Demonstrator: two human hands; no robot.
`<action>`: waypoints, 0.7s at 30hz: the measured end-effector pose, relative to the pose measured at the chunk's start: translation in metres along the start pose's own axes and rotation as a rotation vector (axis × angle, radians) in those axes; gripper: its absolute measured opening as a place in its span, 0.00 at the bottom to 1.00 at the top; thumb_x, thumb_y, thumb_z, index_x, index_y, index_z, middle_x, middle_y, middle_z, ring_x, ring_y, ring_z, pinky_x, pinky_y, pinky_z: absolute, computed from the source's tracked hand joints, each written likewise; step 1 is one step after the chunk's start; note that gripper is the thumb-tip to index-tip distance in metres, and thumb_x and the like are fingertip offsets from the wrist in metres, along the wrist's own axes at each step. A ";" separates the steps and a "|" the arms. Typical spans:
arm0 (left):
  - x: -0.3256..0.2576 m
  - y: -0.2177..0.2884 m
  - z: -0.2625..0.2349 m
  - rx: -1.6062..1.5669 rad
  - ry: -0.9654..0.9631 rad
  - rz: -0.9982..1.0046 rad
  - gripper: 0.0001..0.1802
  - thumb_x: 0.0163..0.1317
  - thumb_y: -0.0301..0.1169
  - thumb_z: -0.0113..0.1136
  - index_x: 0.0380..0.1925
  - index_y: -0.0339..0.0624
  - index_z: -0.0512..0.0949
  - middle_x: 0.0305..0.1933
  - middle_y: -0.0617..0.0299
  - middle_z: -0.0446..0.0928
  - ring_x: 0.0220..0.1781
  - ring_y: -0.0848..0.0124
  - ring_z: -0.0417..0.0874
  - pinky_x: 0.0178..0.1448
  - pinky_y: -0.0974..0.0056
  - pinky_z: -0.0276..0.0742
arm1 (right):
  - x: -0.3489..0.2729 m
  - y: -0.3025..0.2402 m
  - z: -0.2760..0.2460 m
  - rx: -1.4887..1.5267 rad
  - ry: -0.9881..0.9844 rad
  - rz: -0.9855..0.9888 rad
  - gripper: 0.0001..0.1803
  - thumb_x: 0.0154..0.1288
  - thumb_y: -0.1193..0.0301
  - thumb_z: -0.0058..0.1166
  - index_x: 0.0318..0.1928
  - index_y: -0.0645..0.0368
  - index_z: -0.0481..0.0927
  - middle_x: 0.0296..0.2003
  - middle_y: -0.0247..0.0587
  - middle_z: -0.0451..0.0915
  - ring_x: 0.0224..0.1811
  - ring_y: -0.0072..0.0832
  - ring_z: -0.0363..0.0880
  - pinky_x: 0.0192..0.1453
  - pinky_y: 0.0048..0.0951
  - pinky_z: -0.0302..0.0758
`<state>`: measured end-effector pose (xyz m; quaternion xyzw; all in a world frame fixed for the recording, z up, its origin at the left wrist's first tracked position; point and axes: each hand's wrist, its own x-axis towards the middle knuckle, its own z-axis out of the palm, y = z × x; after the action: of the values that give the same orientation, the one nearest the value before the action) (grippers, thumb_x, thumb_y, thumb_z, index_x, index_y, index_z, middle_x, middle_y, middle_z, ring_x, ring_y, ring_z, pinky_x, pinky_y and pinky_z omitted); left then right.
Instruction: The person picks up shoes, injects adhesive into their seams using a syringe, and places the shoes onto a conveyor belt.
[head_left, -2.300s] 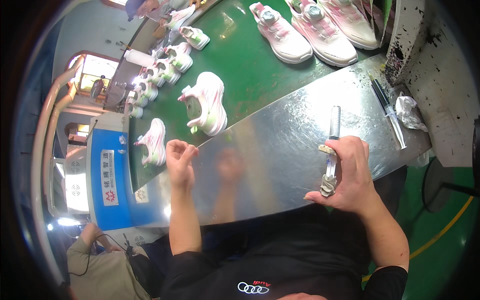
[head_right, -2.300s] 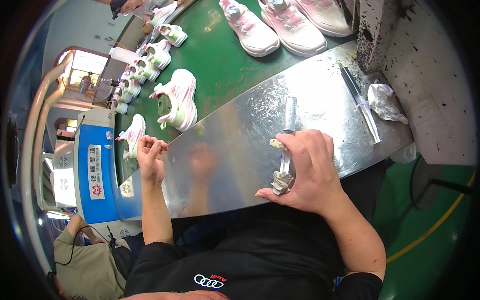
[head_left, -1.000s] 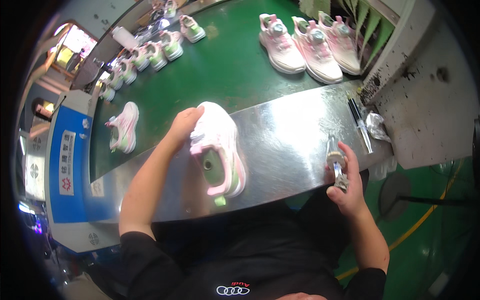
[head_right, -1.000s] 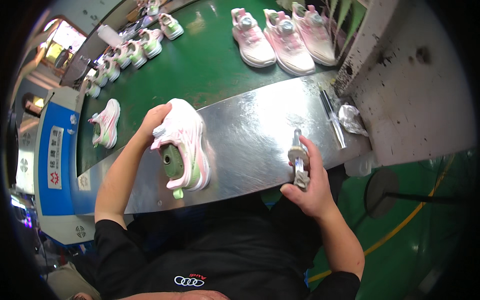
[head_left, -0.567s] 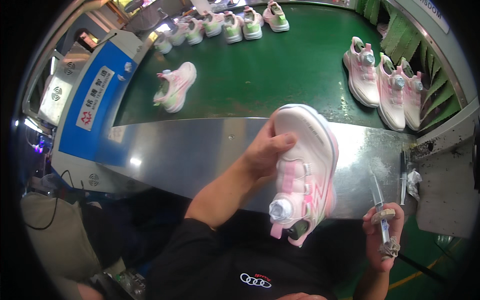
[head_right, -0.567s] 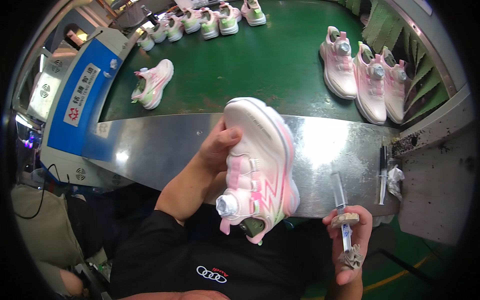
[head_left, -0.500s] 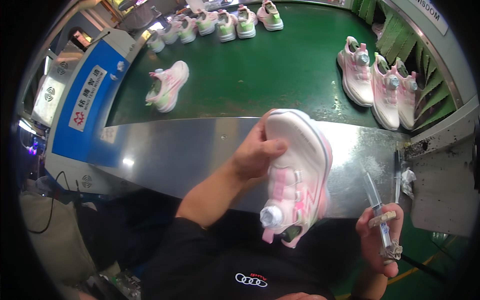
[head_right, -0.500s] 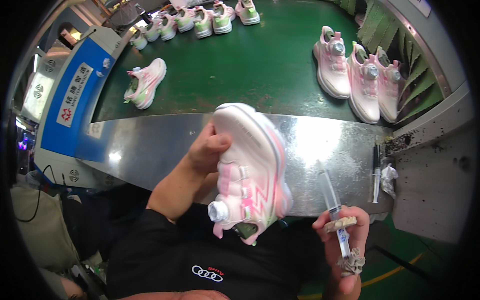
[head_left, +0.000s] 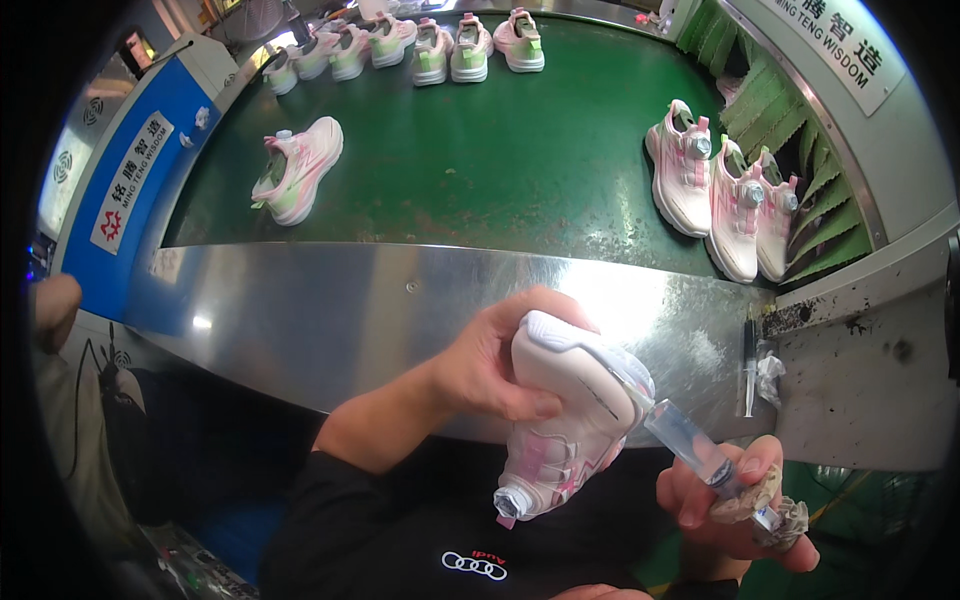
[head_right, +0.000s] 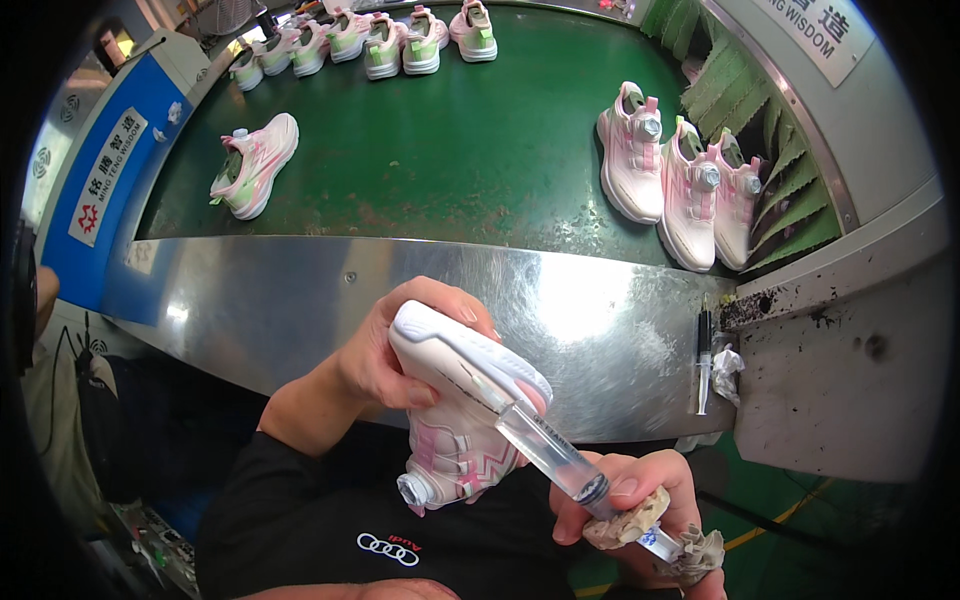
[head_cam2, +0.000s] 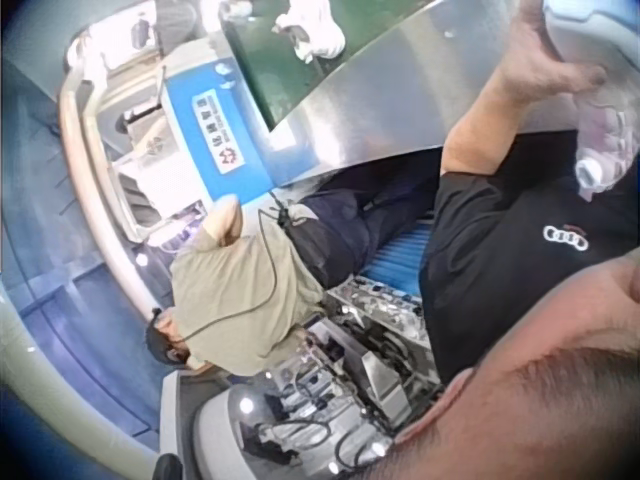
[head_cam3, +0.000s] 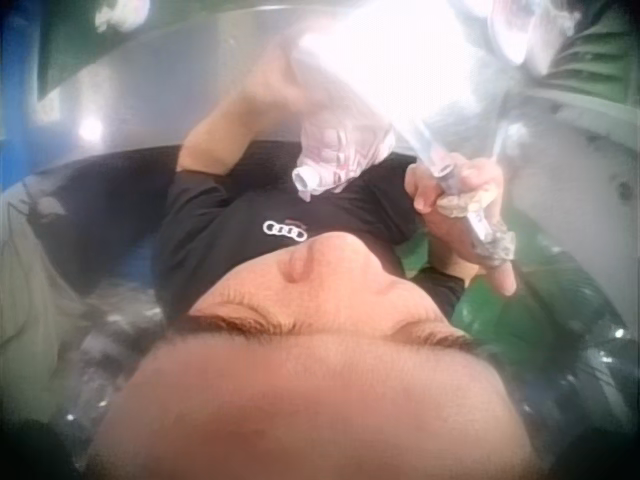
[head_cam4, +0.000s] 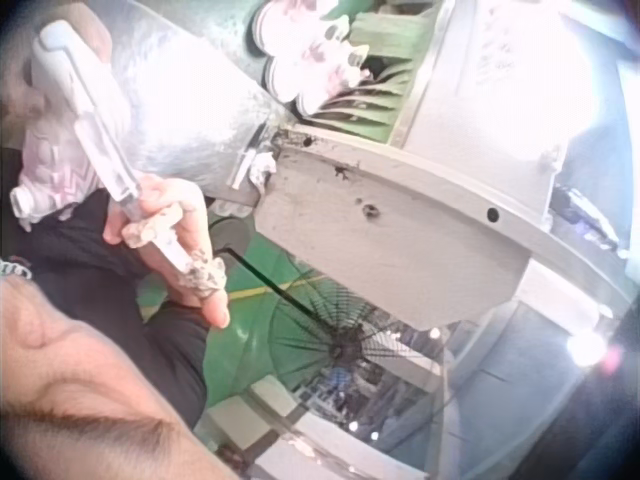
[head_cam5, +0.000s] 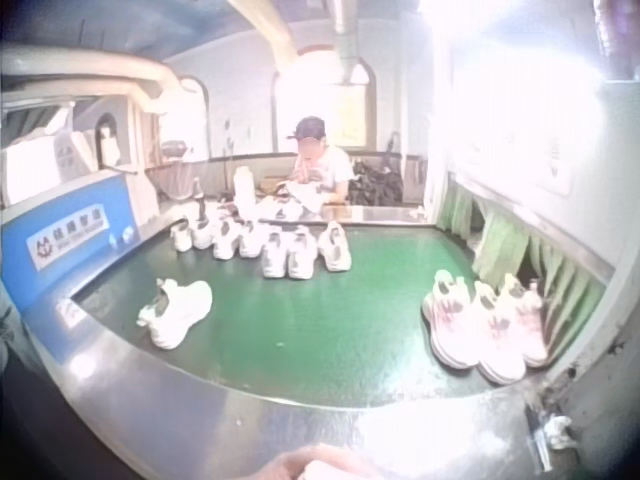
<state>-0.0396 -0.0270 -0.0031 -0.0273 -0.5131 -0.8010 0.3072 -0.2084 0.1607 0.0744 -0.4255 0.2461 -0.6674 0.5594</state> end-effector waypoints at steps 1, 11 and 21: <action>0.000 0.001 0.000 -0.006 0.001 0.009 0.33 0.36 0.25 0.70 0.47 0.40 0.70 0.46 0.48 0.74 0.52 0.60 0.75 0.55 0.58 0.72 | 0.001 0.000 0.002 -0.015 -0.004 -0.006 0.42 0.48 0.33 0.51 0.50 0.55 0.64 0.33 0.52 0.76 0.30 0.34 0.70 0.39 0.37 0.63; -0.003 0.006 0.004 0.021 -0.064 -0.010 0.32 0.38 0.20 0.69 0.48 0.41 0.70 0.47 0.56 0.72 0.52 0.67 0.73 0.55 0.61 0.70 | 0.001 0.005 0.007 -0.001 -0.009 -0.007 0.42 0.50 0.33 0.49 0.51 0.56 0.63 0.33 0.53 0.76 0.32 0.34 0.69 0.39 0.37 0.62; -0.004 0.010 0.007 0.003 -0.071 -0.035 0.32 0.40 0.19 0.68 0.50 0.41 0.69 0.47 0.63 0.71 0.51 0.74 0.71 0.54 0.66 0.68 | 0.002 0.009 0.006 0.027 -0.007 -0.020 0.43 0.48 0.33 0.50 0.51 0.56 0.65 0.33 0.54 0.76 0.34 0.35 0.68 0.41 0.37 0.62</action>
<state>-0.0328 -0.0217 0.0069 -0.0464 -0.5254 -0.8039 0.2749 -0.1986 0.1575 0.0705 -0.4230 0.2309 -0.6747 0.5590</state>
